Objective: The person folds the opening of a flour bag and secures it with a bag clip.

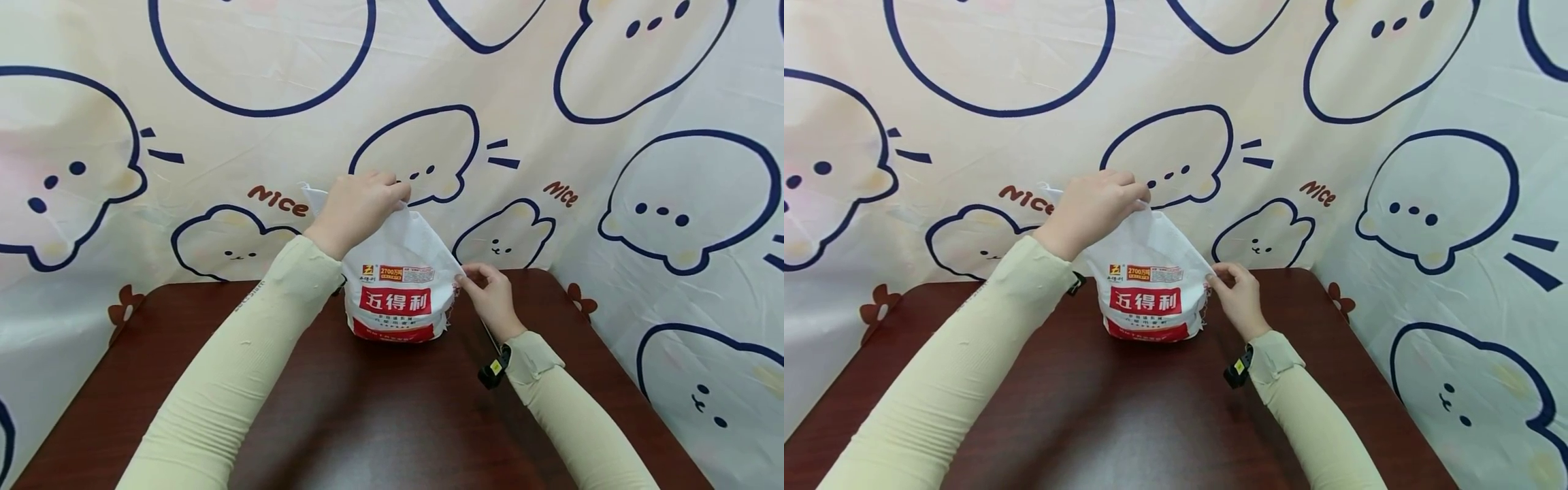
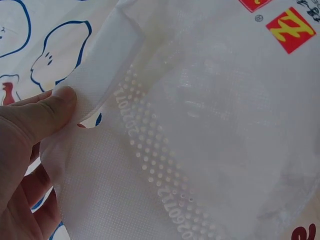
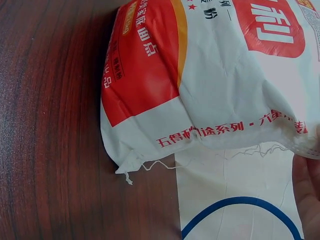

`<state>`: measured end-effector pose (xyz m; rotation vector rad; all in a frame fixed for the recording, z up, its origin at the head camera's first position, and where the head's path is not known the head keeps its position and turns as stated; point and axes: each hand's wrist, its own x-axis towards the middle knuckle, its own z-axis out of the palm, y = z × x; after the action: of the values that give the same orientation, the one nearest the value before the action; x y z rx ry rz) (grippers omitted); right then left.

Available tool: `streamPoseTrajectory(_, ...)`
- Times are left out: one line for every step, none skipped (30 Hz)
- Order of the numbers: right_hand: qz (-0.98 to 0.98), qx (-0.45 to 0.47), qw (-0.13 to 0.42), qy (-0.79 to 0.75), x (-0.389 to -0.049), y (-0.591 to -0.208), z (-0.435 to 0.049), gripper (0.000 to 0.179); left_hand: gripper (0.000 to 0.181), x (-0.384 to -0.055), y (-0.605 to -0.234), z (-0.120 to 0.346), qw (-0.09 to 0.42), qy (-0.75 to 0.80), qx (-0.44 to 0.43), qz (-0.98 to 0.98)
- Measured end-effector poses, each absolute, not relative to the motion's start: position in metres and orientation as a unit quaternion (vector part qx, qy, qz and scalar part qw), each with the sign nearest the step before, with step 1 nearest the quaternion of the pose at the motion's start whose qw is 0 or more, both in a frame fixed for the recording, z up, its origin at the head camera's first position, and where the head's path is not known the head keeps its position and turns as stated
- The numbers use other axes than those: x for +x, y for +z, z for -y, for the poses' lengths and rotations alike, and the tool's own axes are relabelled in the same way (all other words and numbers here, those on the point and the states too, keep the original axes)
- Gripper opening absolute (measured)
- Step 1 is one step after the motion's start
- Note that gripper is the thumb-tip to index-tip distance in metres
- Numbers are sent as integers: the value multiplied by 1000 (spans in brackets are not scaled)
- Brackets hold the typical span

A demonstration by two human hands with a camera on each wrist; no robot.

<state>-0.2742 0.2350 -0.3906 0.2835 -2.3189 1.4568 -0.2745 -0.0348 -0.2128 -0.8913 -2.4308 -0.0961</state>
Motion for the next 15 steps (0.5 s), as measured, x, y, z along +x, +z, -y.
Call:
streamPoseTrajectory(827,101,193,519,-275,-390,-235,15,18,-274,-213,35,272,-36,-331,903)
streamPoseTrajectory(827,101,194,518,-275,-390,-235,16,18,-274,-213,36,272,-35,-330,903)
streamPoseTrajectory(827,102,194,517,-275,-390,-235,16,18,-274,-213,36,272,-34,-330,903)
streamPoseTrajectory(827,102,194,517,-275,-389,-235,16,19,-274,-213,36,273,-33,-330,903)
streamPoseTrajectory(827,103,194,517,-275,-389,-234,16,19,-274,-213,36,273,-33,-330,903)
streamPoseTrajectory(827,103,195,517,-275,-389,-235,17,19,-273,-213,37,274,-32,-331,902)
streamPoseTrajectory(827,104,195,518,-275,-389,-235,17,19,-273,-212,37,274,-31,-331,902)
streamPoseTrajectory(826,104,195,519,-275,-389,-235,17,19,-273,-212,37,275,-30,-331,902)
streamPoseTrajectory(826,104,195,518,-275,-388,-235,17,19,-273,-212,37,275,-30,-330,902)
streamPoseTrajectory(826,104,195,518,-275,-388,-235,17,19,-273,-212,37,273,-30,-329,903)
streamPoseTrajectory(826,105,195,518,-275,-388,-235,18,20,-273,-212,37,272,-29,-328,904)
streamPoseTrajectory(826,105,195,518,-274,-388,-235,17,20,-273,-211,37,270,-28,-328,905)
streamPoseTrajectory(827,105,195,517,-274,-388,-235,17,20,-273,-211,37,268,-28,-327,906)
streamPoseTrajectory(827,105,195,517,-274,-388,-235,17,20,-273,-211,37,265,-27,-327,907)
streamPoseTrajectory(826,104,193,518,-273,-388,-236,17,21,-273,-211,37,263,-27,-327,907)
